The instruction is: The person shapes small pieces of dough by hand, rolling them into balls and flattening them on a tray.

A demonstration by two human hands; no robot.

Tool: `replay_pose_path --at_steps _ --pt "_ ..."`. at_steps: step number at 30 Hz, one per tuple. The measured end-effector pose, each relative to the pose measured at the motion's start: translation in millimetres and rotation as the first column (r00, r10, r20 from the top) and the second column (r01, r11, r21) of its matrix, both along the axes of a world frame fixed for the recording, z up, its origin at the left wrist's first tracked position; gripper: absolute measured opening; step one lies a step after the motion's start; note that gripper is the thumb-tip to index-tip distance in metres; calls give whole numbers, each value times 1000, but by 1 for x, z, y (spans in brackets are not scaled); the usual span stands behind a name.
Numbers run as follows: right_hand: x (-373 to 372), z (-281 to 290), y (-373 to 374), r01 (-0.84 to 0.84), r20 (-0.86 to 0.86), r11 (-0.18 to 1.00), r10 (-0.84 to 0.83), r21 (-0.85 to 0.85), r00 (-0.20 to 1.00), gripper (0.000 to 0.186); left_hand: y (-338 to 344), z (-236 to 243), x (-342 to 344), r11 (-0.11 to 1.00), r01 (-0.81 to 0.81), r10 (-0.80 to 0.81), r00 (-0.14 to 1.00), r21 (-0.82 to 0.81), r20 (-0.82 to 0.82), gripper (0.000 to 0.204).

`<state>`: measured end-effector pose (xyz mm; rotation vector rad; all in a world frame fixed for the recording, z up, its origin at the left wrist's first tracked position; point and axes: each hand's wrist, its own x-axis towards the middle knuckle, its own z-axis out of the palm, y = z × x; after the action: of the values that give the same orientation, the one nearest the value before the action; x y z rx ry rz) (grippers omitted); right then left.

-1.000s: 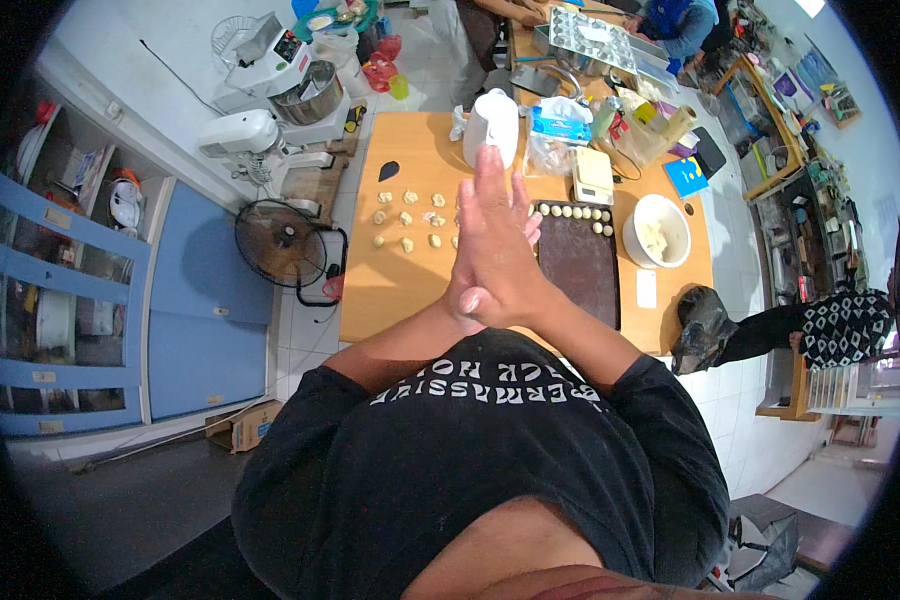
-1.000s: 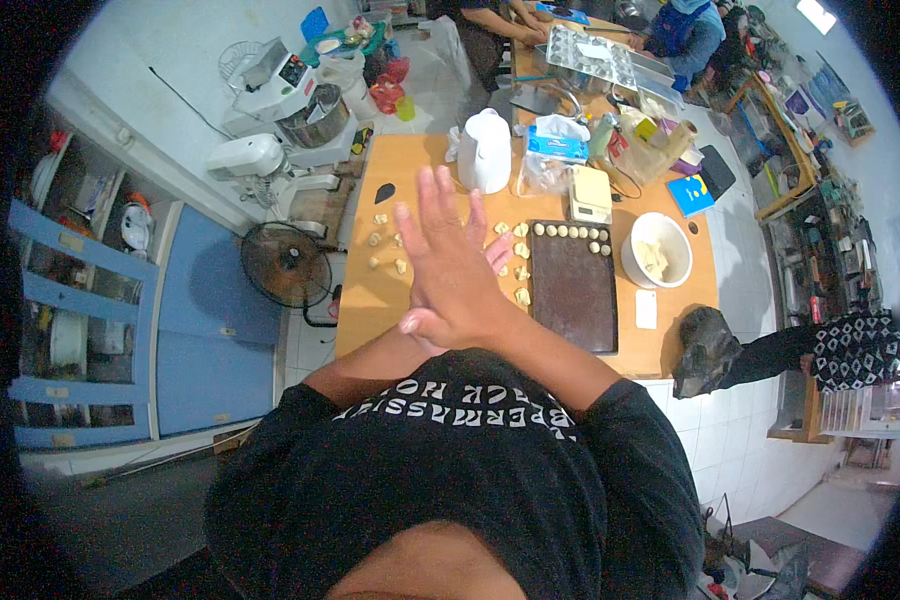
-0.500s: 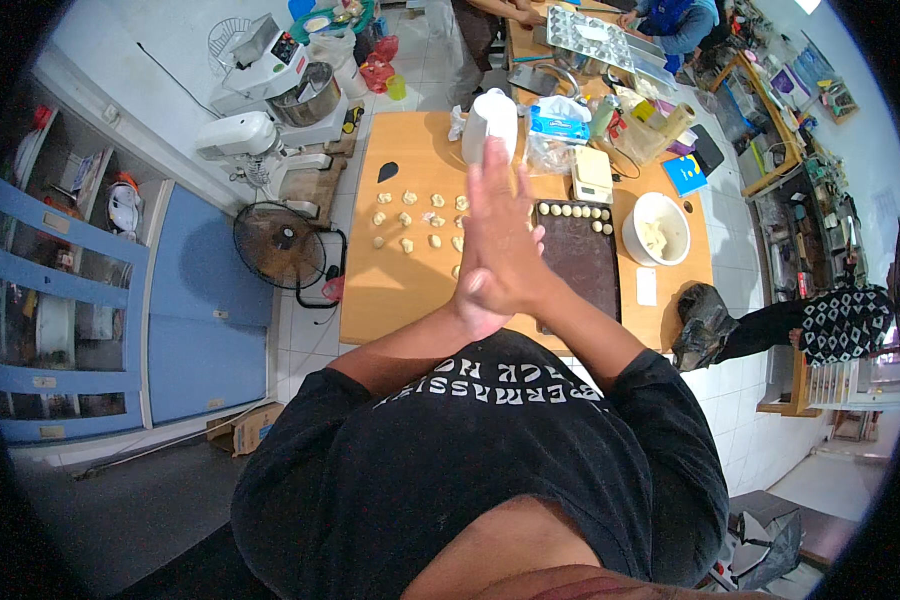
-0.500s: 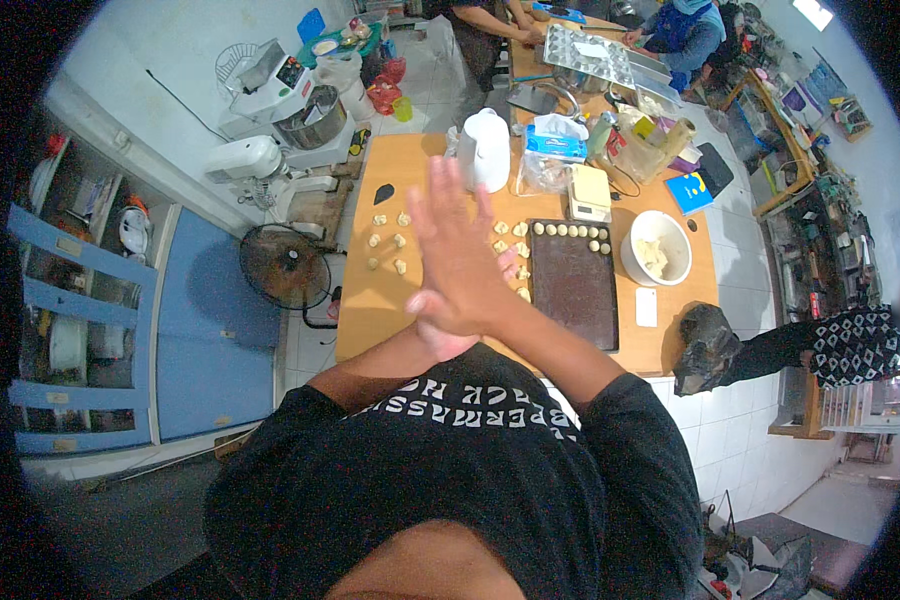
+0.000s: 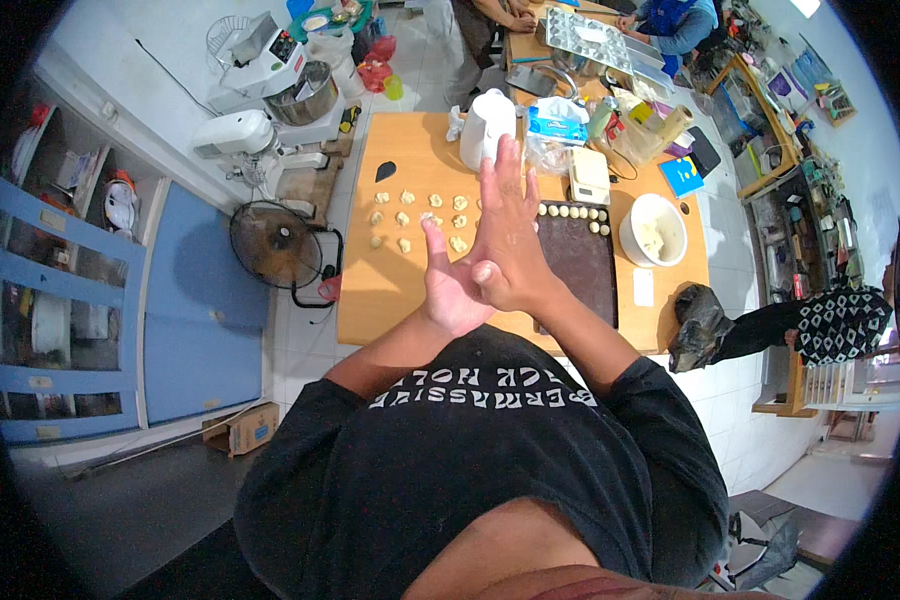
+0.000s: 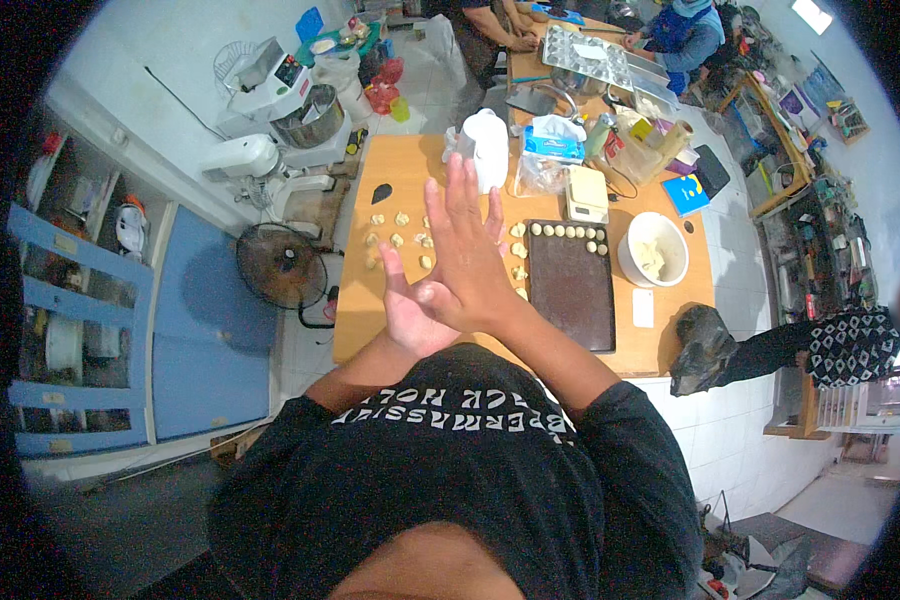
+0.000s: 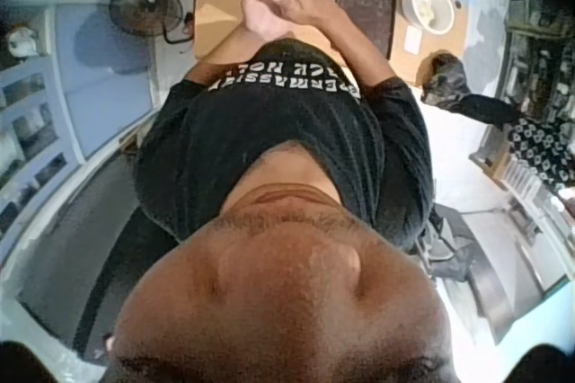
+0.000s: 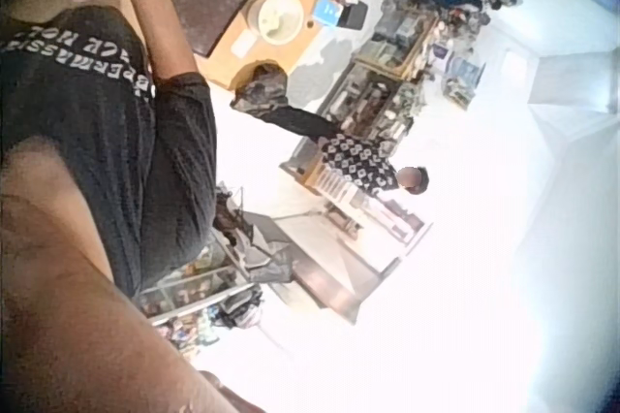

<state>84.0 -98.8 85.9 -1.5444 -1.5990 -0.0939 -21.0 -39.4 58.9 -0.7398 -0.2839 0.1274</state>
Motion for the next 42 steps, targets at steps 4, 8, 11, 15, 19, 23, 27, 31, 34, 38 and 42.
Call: replay_pose_path --at_steps 4,8,11,15,19,23,27,31,34,38,42 --pt "-32 -11 17 -62 89 998 63 -4 994 107 30 -36 25 864 -101 117 993 493 -1 100" --pt "-39 -15 14 -170 176 985 165 13 970 104 45 -17 19 378 -53 416 901 924 -119 116" --pt "-14 -18 11 -114 124 993 111 17 986 104 26 -9 12 402 -97 426 900 910 -92 110" --pt "-8 -7 21 -58 66 998 59 -16 996 108 10 -29 25 287 -60 487 869 956 -91 102" --pt "-36 -7 24 -83 195 995 92 -55 976 107 28 -73 40 265 114 388 896 957 -214 94" --pt "-43 -20 10 -148 310 988 152 -37 938 104 52 -76 31 303 -58 410 909 951 -75 86" --pt "-7 -29 10 -42 157 998 50 -53 986 104 23 -29 20 333 -122 439 898 935 -39 87" --pt "-11 -24 25 -73 80 990 83 -117 993 105 7 -41 31 247 -103 546 836 964 -51 88" --pt "-32 -17 21 -127 155 990 135 -56 979 106 13 -75 33 290 66 462 864 955 -200 88" --pt "-48 -34 5 -161 219 986 151 29 964 107 20 -63 24 246 303 356 855 921 -377 107" --pt "-29 -49 16 -68 70 997 65 40 995 106 31 -65 9 269 -75 380 924 960 -34 95"
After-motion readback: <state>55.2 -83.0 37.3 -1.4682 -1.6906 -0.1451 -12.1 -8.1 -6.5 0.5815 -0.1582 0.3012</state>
